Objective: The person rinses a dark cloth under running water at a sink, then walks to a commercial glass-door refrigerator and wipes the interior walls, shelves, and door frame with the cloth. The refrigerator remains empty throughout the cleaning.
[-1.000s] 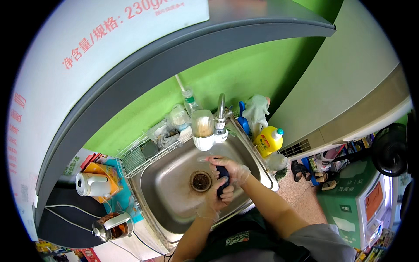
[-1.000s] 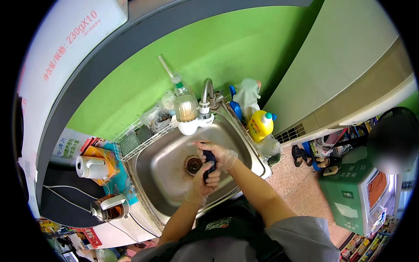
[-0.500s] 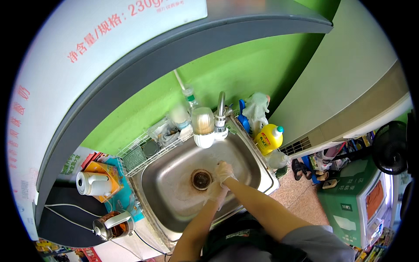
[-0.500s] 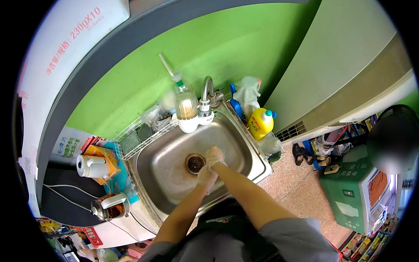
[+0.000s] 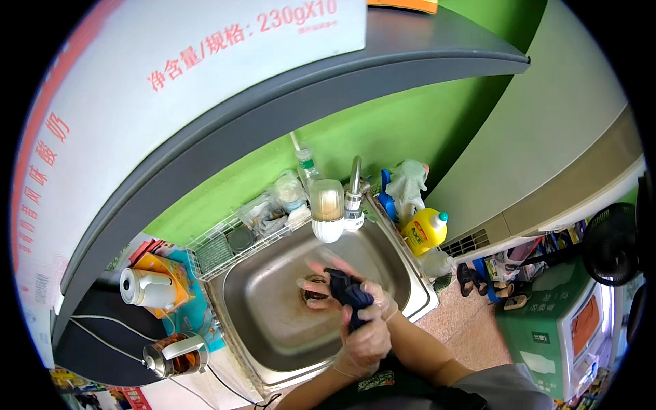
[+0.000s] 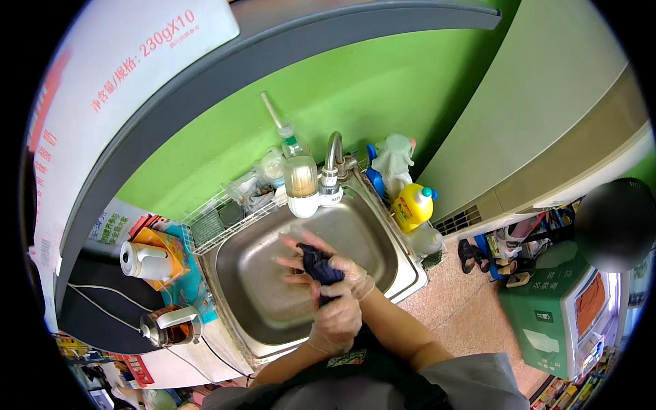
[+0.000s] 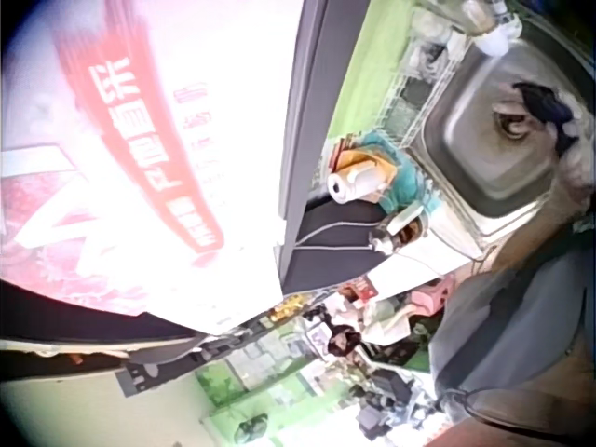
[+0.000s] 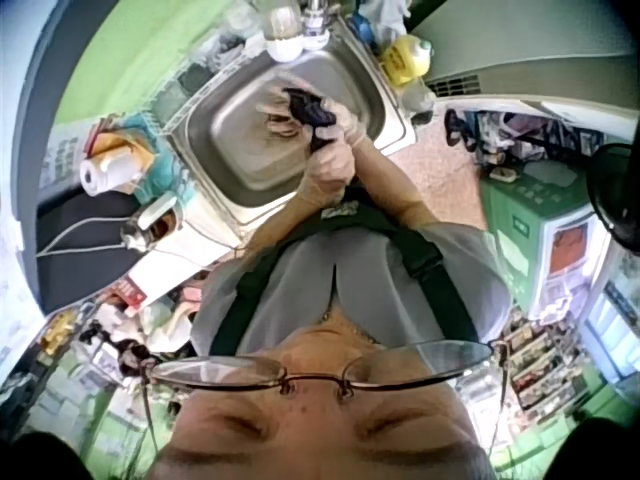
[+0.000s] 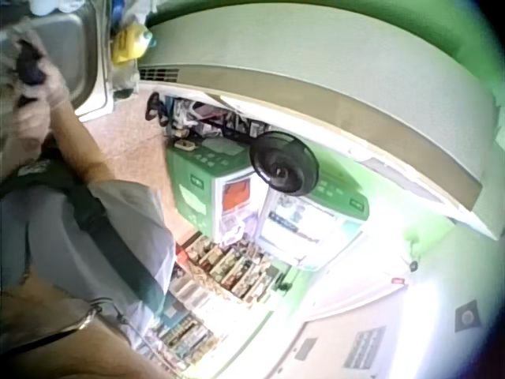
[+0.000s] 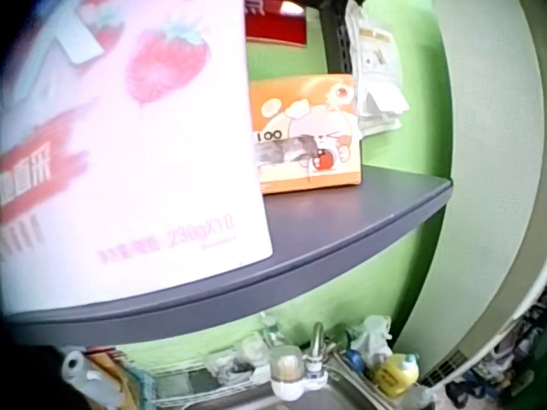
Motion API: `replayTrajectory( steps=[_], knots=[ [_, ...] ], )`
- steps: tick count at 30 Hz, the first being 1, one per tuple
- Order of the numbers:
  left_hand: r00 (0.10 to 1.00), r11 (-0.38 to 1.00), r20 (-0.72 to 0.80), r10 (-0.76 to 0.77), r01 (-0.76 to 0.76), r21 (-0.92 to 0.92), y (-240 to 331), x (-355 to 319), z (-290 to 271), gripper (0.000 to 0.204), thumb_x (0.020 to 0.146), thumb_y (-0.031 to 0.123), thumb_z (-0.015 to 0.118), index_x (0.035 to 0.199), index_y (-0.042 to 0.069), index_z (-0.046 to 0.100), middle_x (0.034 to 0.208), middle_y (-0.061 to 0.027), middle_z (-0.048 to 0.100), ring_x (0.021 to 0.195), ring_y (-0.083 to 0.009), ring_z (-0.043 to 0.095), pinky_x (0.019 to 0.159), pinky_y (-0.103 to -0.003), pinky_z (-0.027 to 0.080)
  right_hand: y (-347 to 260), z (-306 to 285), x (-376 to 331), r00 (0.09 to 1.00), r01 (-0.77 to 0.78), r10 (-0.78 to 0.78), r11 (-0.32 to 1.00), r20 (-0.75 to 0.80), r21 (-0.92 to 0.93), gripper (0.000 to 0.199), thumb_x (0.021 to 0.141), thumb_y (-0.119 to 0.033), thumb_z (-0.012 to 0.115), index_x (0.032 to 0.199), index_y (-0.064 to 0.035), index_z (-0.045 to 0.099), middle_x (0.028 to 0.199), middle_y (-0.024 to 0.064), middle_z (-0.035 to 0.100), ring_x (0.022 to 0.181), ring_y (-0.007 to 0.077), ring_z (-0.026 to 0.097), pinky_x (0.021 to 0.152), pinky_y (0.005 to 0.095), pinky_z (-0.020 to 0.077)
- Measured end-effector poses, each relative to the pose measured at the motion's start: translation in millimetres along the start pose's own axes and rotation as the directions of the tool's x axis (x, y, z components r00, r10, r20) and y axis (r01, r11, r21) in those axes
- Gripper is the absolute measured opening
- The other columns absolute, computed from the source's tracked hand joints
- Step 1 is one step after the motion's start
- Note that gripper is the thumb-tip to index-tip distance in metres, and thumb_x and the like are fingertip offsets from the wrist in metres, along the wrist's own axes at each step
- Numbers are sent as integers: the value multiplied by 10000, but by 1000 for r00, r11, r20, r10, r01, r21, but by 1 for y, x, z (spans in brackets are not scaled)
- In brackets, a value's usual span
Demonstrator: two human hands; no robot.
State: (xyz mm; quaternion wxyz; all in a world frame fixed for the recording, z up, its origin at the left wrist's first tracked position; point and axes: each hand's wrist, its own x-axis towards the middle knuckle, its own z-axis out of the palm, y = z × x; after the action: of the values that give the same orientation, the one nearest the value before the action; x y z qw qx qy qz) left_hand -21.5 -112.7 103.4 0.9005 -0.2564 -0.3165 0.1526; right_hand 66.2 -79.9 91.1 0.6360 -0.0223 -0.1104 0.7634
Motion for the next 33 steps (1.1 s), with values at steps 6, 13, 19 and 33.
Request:
replayTrajectory(
  steps=[6, 13, 19, 33],
  knots=[
    [860, 898, 383, -337, 416, -143, -10, 30, 3, 187, 974, 191, 573, 951, 6, 571, 946, -229, 686, 783, -320, 706, 670, -400, 606, -19, 59, 16, 950, 143, -107, 985, 294, -101, 217, 804, -150, 664, 827, 60, 616, 767, 126, 589, 673, 249, 597, 623, 361, 499],
    [814, 861, -572, -95, 355, 363, 21, 1, 51, 152, 948, 176, 567, 993, 51, 492, 519, 49, 397, 367, -57, 367, 364, -218, 332, -51, 107, 19, 926, -333, 110, 689, -362, -644, 401, 914, -200, 632, 1210, 71, 613, 568, -16, 472, 483, 68, 409, 464, 246, 344],
    [364, 519, -821, 440, 643, 563, 40, -3, 38, 130, 920, 125, 537, 799, 116, 491, 552, 46, 382, 420, -58, 331, 400, -242, 220, -30, 44, 34, 806, -493, -7, 546, -592, -678, 351, 936, -181, 624, 1249, -25, 645, 584, -41, 468, 495, 57, 424, 467, 226, 352],
    [237, -48, -474, 848, 925, 376, 127, -92, -90, 103, 907, 187, 583, 860, 111, 532, 718, -11, 531, 628, -132, 513, 556, -280, 399, 40, -118, 42, 513, -859, -430, -266, -744, -438, 264, 875, -152, 536, 1017, -70, 744, 1078, 221, 683, 1051, 386, 654, 916, 446, 526]
  ],
)
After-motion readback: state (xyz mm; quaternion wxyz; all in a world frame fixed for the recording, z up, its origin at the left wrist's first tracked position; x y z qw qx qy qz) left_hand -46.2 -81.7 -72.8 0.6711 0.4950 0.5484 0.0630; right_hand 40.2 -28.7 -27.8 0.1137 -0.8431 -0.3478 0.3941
